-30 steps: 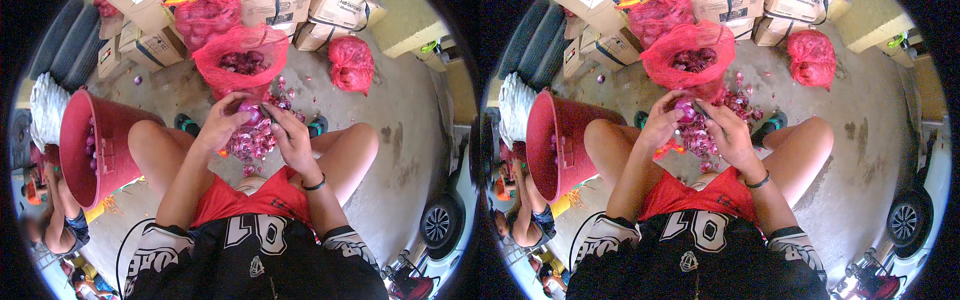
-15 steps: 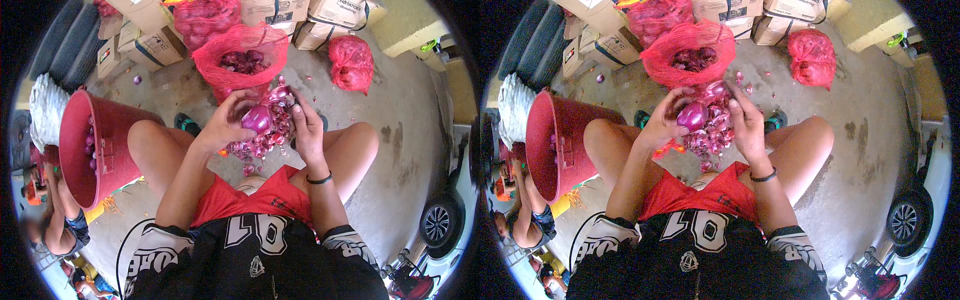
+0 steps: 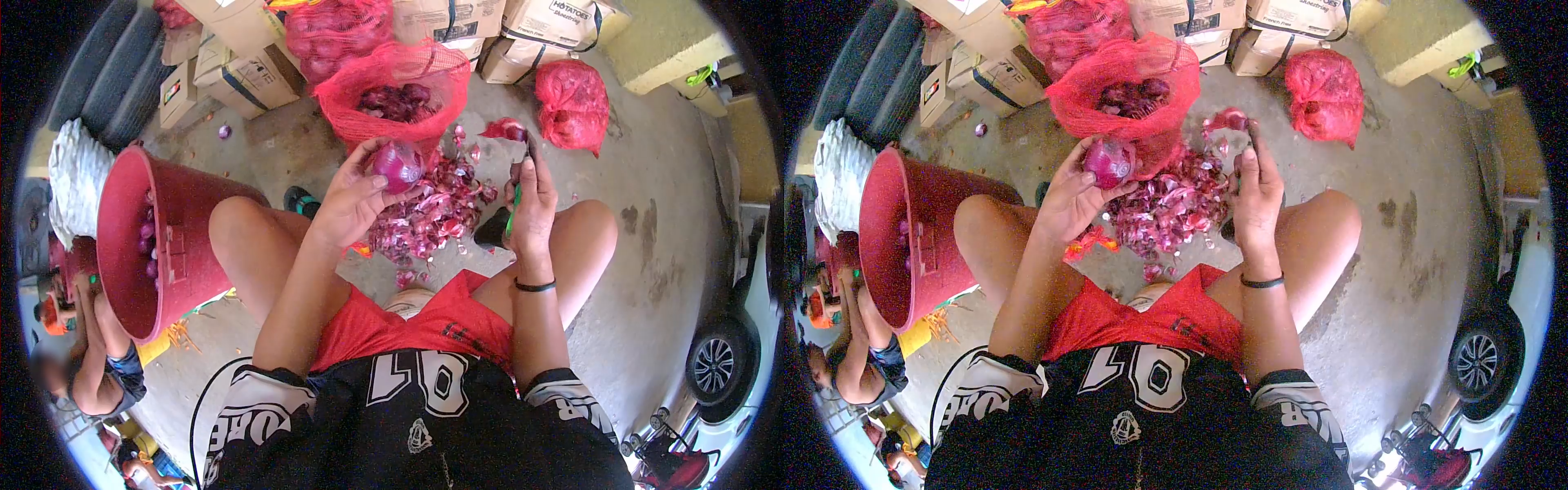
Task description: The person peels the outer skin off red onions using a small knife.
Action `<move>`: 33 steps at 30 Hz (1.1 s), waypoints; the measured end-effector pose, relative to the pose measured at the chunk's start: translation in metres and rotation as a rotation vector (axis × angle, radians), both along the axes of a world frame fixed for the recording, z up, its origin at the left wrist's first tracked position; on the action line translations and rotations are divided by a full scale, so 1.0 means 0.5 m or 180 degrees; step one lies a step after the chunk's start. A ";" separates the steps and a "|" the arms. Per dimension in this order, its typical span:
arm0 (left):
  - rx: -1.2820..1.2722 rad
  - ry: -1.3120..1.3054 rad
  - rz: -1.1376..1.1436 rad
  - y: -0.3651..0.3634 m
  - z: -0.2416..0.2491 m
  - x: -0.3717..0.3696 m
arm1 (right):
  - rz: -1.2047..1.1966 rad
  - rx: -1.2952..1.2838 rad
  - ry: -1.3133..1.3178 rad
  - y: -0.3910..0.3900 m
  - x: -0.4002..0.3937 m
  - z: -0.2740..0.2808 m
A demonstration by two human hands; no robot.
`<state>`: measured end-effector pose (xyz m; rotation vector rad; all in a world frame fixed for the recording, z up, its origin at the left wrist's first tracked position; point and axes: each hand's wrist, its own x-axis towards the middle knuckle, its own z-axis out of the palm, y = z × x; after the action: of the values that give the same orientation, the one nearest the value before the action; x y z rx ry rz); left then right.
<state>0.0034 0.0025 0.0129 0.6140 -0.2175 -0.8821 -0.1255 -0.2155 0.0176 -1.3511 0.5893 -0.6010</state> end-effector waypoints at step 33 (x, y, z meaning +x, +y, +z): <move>0.0400 -0.0495 -0.0271 -0.008 0.020 -0.019 | 0.1191 -0.0840 0.0004 0.094 -0.005 0.017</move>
<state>-0.0059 -0.0013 0.0226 0.7962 -0.3323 -0.9358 -0.1280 -0.1683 0.0263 -1.6601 0.2503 -0.3796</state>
